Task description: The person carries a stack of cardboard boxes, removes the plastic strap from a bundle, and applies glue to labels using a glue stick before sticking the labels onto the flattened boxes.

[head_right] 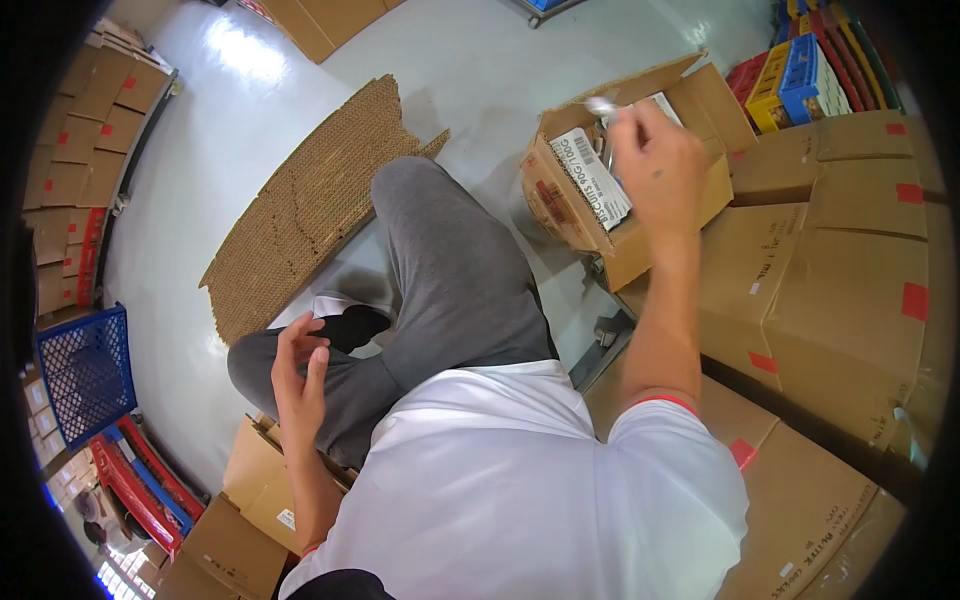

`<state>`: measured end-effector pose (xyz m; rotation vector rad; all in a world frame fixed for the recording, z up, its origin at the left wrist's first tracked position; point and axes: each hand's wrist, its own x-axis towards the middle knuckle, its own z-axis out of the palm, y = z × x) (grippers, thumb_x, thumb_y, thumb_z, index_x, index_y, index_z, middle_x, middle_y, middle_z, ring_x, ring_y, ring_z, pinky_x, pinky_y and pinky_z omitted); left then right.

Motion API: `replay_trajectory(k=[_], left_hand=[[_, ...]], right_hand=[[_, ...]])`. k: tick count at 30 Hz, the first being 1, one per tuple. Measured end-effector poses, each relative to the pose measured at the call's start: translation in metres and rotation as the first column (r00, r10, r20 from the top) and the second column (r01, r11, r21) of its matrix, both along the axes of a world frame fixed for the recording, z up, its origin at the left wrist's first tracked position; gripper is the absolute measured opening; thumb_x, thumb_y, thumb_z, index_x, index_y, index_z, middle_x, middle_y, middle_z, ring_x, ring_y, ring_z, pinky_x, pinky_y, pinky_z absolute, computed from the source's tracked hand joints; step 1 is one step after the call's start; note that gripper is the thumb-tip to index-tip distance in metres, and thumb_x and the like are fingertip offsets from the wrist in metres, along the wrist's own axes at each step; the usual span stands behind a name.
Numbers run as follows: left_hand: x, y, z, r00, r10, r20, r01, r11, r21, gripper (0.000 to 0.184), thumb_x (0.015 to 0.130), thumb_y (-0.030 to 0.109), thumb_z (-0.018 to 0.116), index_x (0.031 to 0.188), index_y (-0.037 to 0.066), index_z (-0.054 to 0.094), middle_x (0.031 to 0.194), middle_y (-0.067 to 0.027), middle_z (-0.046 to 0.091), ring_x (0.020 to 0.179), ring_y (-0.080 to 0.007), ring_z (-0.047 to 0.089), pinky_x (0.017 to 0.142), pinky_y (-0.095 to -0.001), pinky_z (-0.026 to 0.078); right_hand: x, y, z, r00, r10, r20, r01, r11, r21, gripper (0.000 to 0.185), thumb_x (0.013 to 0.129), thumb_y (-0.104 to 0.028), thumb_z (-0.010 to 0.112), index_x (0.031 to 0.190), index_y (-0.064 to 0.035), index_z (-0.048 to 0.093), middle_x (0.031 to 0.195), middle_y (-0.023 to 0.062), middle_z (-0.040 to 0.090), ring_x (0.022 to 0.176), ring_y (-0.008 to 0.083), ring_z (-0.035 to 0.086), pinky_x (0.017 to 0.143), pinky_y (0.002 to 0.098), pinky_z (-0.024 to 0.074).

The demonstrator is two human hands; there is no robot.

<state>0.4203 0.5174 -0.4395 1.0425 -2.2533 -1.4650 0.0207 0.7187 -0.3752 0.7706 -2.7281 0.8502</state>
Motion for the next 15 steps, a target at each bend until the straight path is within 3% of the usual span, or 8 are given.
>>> replay_trajectory(k=[2, 4, 6, 7, 10, 13, 14, 15], left_hand=[[0.002, -0.007, -0.013, 1.000, 0.002, 0.030, -0.003, 1.000, 0.022, 0.045, 0.098, 0.012, 0.066, 0.141, 0.005, 0.055, 0.127, -0.0126, 0.066, 0.102, -0.0230, 0.067, 0.091, -0.0356, 0.053], [-0.004, -0.013, -0.015, 0.998, 0.016, 0.061, -0.019, 0.999, 0.040, 0.044, 0.098, 0.012, 0.066, 0.140, 0.005, 0.056, 0.129, -0.0122, 0.065, 0.103, -0.0243, 0.067, 0.092, -0.0358, 0.053], [-0.010, -0.021, -0.008, 0.973, -0.116, 0.199, 0.141, 0.983, -0.115, 0.047, 0.097, 0.016, 0.068, 0.141, 0.006, 0.055, 0.138, -0.0152, 0.060, 0.115, -0.0311, 0.064, 0.098, -0.0382, 0.051], [-0.009, -0.024, -0.007, 0.975, -0.075, 0.208, 0.102, 0.987, -0.125, 0.047, 0.097, 0.016, 0.068, 0.141, 0.006, 0.055, 0.138, -0.0152, 0.060, 0.115, -0.0311, 0.064, 0.098, -0.0382, 0.051], [0.000, -0.040, 0.000, 0.954, -0.108, 0.279, 0.175, 0.958, -0.228, 0.052, 0.097, 0.024, 0.069, 0.144, 0.008, 0.053, 0.158, -0.0159, 0.044, 0.145, -0.0376, 0.043, 0.117, -0.0447, 0.037], [0.019, -0.081, -0.023, 0.957, -0.012, 0.291, 0.106, 0.945, -0.311, 0.058, 0.097, 0.027, 0.070, 0.149, 0.010, 0.049, 0.163, -0.0190, 0.037, 0.149, -0.0383, 0.037, 0.119, -0.0449, 0.035], [0.023, -0.099, -0.035, 0.953, 0.051, 0.299, 0.059, 0.936, -0.346, 0.062, 0.097, 0.029, 0.070, 0.151, 0.011, 0.047, 0.164, -0.0205, 0.033, 0.150, -0.0384, 0.034, 0.120, -0.0445, 0.033], [0.026, -0.120, -0.048, 0.947, 0.110, 0.301, 0.015, 0.924, -0.383, 0.065, 0.097, 0.030, 0.071, 0.153, 0.011, 0.045, 0.166, -0.0219, 0.029, 0.152, -0.0385, 0.031, 0.121, -0.0442, 0.032]], right_hand=[[-0.034, 0.020, -0.020, 0.991, -0.065, -0.119, 0.076, 0.993, 0.092, 0.032, 0.098, -0.029, 0.063, 0.084, -0.0012, 0.067, 0.066, 0.0142, 0.065, 0.063, 0.0305, 0.063, 0.064, 0.0435, 0.0494], [-0.059, 0.034, -0.052, 0.976, -0.063, -0.210, 0.138, 0.921, 0.365, 0.038, 0.099, -0.040, 0.061, 0.090, -0.0041, 0.072, 0.074, 0.0189, 0.069, 0.070, 0.0392, 0.066, 0.067, 0.0485, 0.0498], [-0.073, 0.047, -0.078, 0.983, -0.052, -0.178, 0.124, 0.896, 0.426, 0.038, 0.099, -0.040, 0.059, 0.094, -0.0055, 0.074, 0.078, 0.0194, 0.071, 0.076, 0.0411, 0.067, 0.070, 0.0503, 0.0510], [-0.073, 0.036, -0.081, 0.988, -0.051, -0.148, 0.118, 0.864, 0.489, 0.038, 0.099, -0.041, 0.058, 0.098, -0.0069, 0.075, 0.082, 0.0200, 0.073, 0.081, 0.0430, 0.069, 0.073, 0.0520, 0.0522], [-0.050, 0.008, -0.057, 0.999, -0.040, -0.035, 0.050, 0.923, 0.381, 0.037, 0.099, -0.040, 0.061, 0.105, -0.0065, 0.076, 0.082, 0.0191, 0.073, 0.081, 0.0390, 0.070, 0.073, 0.0484, 0.0530], [-0.006, -0.041, -0.032, 0.993, 0.074, 0.087, -0.081, 0.994, 0.073, 0.030, 0.099, -0.033, 0.065, 0.106, -0.0057, 0.076, 0.085, 0.0176, 0.073, 0.077, 0.0339, 0.070, 0.073, 0.0441, 0.0534], [0.007, -0.060, -0.036, 0.989, 0.111, 0.093, -0.118, 0.991, 0.066, 0.030, 0.099, -0.033, 0.065, 0.106, -0.0057, 0.076, 0.085, 0.0176, 0.073, 0.077, 0.0339, 0.070, 0.073, 0.0441, 0.0534], [0.022, -0.078, -0.040, 0.961, 0.256, 0.106, -0.251, 0.966, -0.066, 0.028, 0.098, -0.029, 0.067, 0.108, -0.0052, 0.075, 0.090, 0.0173, 0.073, 0.078, 0.0320, 0.069, 0.073, 0.0425, 0.0533]])
